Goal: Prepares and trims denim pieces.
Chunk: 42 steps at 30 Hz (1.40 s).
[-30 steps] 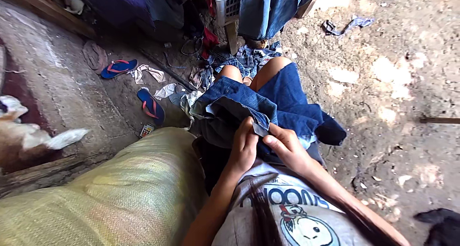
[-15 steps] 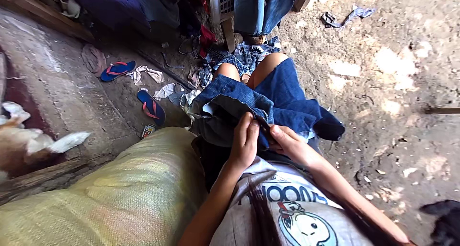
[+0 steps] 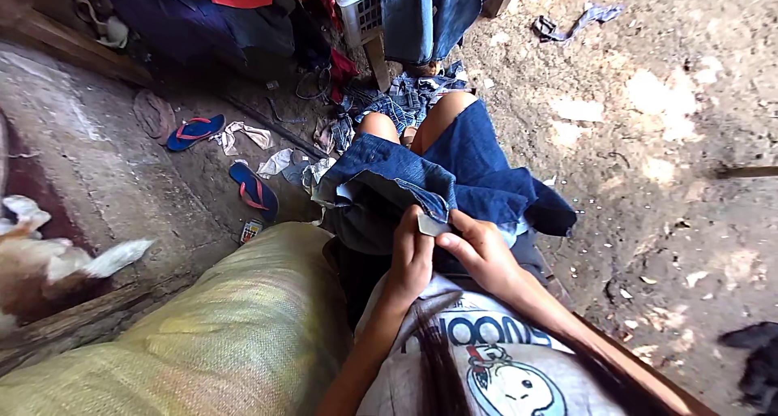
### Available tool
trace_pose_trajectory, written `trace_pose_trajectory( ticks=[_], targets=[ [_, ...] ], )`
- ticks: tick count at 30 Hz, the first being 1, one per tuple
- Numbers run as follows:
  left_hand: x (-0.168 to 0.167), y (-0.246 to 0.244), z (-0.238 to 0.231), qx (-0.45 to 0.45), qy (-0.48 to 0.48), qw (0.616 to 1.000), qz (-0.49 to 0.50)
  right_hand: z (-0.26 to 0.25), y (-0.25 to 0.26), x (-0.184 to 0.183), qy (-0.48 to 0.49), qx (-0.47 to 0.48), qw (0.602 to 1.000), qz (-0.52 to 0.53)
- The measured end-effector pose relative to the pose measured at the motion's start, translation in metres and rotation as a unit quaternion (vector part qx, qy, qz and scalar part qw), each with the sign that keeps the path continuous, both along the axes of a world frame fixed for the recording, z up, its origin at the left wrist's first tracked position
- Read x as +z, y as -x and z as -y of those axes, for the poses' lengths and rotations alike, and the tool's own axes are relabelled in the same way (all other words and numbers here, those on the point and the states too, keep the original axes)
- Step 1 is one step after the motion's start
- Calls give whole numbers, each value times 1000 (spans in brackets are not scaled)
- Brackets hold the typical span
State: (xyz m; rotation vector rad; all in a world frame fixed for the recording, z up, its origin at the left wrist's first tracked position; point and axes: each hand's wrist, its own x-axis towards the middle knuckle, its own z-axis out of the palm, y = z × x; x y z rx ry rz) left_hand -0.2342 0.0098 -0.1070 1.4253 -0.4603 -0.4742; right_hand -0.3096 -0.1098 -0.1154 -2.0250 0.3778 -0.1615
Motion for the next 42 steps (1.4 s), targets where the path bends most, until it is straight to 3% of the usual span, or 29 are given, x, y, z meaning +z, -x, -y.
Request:
trace_pose_trajectory(
  ticks=[8,13,17,22,24,25,28,30,32,34,36,42],
  targets=[
    [-1,1,-6,-20,-13,998,51,0,11,-6,10,-5,1000,20],
    [-4,4,-6,-14,-27,997,67,-1,1,-4,-38,2,999,24],
    [4,2,-9,-24,-26,996,78,-1,13,-6,-4,-9,999,35],
    [-10,8,-10,-2,-44,996,82,-2,-4,-3,-23,-4,999,24],
    [-9,7,-10,-4,-41,996,74,2,-7,0,-97,4,995,18],
    [-8,6,-9,-9,-36,997,63,5,-7,3,-179,16,984,5],
    [-5,2,-6,-21,-36,999,33,20,-6,8,-471,72,877,-67],
    [-2,0,-4,-21,-44,999,20,29,-1,5,-536,109,833,-90],
    [1,-3,-5,-16,-52,998,11,35,5,2,-493,98,862,-62],
    [1,-6,-5,-17,-55,998,8,36,5,1,-372,48,927,-8],
    [0,-7,-4,-27,-51,998,5,33,0,1,-256,16,965,46],
    [0,-9,-8,-42,-70,996,39,36,-23,-3,-97,85,979,156]
  ],
)
